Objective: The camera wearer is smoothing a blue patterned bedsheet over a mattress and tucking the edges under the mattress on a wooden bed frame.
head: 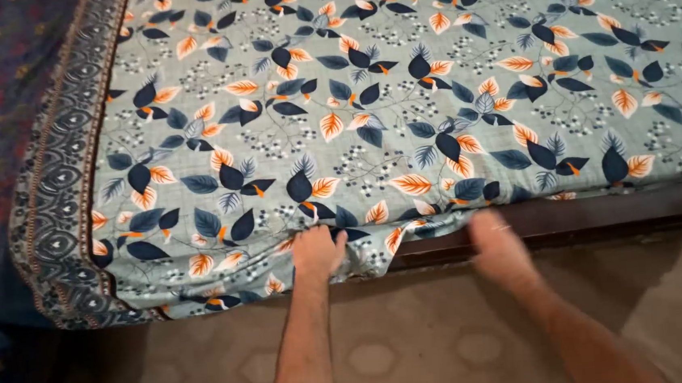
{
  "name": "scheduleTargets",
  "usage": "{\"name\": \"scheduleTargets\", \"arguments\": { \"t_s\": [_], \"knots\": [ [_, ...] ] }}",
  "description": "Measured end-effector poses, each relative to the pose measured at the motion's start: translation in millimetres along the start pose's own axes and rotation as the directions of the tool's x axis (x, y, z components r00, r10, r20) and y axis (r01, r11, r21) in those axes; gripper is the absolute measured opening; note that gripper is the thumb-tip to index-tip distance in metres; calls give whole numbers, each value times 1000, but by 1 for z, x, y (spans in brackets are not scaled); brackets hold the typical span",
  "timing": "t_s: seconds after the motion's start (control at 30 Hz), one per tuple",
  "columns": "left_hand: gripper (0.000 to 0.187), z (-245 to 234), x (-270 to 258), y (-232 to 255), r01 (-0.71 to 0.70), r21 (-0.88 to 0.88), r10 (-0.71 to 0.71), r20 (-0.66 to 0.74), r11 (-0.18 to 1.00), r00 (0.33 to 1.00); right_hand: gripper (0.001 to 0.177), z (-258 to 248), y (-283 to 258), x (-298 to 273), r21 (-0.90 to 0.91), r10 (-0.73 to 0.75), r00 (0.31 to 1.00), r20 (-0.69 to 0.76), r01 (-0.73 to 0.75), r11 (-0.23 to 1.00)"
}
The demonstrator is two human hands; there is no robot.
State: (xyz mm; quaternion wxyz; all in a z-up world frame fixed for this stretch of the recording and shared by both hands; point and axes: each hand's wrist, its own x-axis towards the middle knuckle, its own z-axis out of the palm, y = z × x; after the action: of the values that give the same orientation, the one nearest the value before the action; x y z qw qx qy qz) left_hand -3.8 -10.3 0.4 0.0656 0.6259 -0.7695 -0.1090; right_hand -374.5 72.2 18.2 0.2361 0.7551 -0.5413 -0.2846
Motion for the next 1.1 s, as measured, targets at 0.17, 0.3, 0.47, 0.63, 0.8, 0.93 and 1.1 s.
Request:
{"name": "scheduleTargets", "arguments": {
  "t_s": [0.17,0.3,0.47,0.63,0.8,0.93,1.1],
  "knots": [
    [60,5,37,-5,232,-73,-192,357,970,914,88,-177,-41,52,881,-49,997,58,-28,473],
    [65,16,54,-8,198,-15,-171,440,980,882,102,-173,-48,78,828,7,998,56,-50,559],
    [64,47,73,-23,171,-33,-121,573,985,811,104,-162,-37,123,746,-236,863,446,-213,631],
    [60,6,41,-36,74,-223,40,470,972,882,105,-146,-73,183,532,-263,603,753,-323,783],
    [47,15,-16,-63,-285,-469,288,-68,836,955,109,-147,-94,198,329,-183,438,880,-286,900],
    [48,-31,-37,-80,-581,-302,384,-514,756,767,89,-76,-113,206,292,-18,580,815,-383,877],
    [13,18,-8,-138,-324,-448,303,-120,833,945,113,-177,-77,184,324,-135,549,825,-265,908]
  ]
}}
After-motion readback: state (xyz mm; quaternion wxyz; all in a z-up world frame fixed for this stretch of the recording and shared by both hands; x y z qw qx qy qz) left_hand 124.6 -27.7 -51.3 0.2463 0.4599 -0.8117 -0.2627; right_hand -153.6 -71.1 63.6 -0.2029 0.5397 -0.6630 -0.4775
